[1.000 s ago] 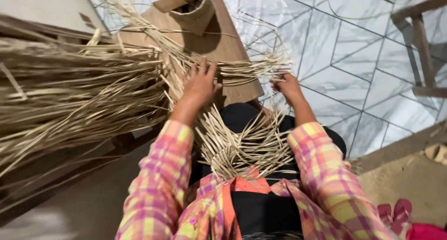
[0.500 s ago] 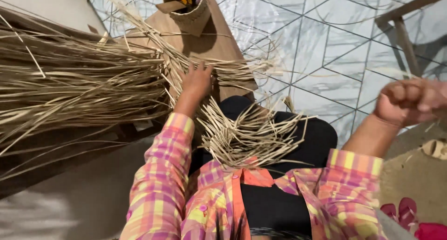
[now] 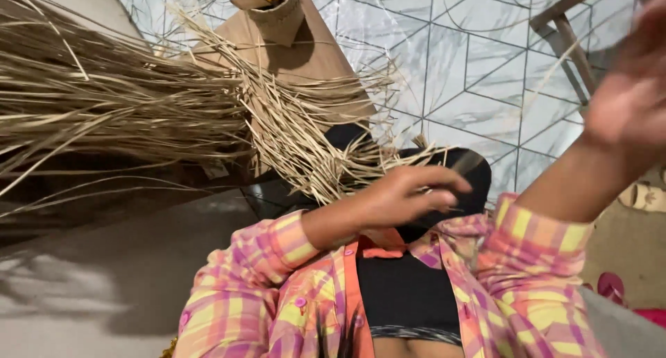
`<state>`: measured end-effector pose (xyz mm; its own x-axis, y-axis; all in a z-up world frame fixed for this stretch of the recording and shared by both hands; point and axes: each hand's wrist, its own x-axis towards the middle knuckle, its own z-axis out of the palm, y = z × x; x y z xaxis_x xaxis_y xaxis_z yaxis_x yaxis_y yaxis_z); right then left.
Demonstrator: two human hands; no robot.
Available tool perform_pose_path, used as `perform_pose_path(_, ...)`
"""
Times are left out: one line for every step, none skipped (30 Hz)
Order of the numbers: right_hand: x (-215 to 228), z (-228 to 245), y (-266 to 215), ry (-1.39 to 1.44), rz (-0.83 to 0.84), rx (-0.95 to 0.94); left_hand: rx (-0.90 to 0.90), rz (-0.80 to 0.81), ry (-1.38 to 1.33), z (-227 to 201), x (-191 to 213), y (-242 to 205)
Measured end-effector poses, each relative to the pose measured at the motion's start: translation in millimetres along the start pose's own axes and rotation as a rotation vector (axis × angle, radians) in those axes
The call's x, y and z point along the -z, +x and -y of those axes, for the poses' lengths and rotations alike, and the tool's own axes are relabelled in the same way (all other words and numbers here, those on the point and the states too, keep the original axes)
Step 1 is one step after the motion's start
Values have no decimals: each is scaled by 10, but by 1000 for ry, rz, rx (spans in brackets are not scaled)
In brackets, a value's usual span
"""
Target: Weaving long natural fibers together to create a bundle or mat
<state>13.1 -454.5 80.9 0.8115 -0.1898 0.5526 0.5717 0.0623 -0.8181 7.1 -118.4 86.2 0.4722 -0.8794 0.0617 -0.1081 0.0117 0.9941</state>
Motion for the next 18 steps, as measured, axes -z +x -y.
perform_pose_path(51,-45,76,-55,3,50,4,-120,-28,121,-2,-72)
perform_pose_path(105,-86,146,-113,7,98,9,-238,-58,245,-5,-143)
perform_pose_path(124,-101,166,-122,0,98,7,-228,-62,249,112,-157)
perform_pose_path(149,-120,189,-203,9,170,14,-336,104,254,231,-163)
perform_pose_path(175,-140,218,-285,20,243,20,-444,272,257,354,-163)
perform_pose_path(-47,-148,155,-288,17,249,14,-440,275,330,395,-155)
perform_pose_path(-270,-161,97,-306,-37,82,23,-479,364,402,443,-146)
perform_pose_path(-505,-187,23,-319,-101,-88,39,-520,454,474,482,-159)
perform_pose_path(-830,-88,-17,-317,-103,-88,40,-518,456,403,501,-156)
perform_pose_path(-1158,8,-50,-489,80,11,22,-516,470,333,525,-152)
perform_pose_path(-1484,106,-81,-656,267,107,3,-514,483,263,549,-147)
perform_pose_path(-1555,-7,-146,-655,264,108,3,-511,486,287,559,-149)
perform_pose_path(-1624,-119,-211,-814,322,209,-18,-513,596,312,569,-149)
perform_pose_path(-1688,-229,-278,-975,378,311,-43,-511,706,339,576,-144)
perform_pose_path(-1721,-258,-293,-977,373,311,-45,-506,708,316,588,-159)
perform_pose_path(-1745,-280,-312,-1026,376,305,-51,-515,833,296,591,-168)
perform_pose_path(-1766,-306,-331,-1074,378,300,-59,-523,958,278,594,-175)
perform_pose_path(-1797,-325,-322,-1081,374,294,-63,-515,954,313,596,-190)
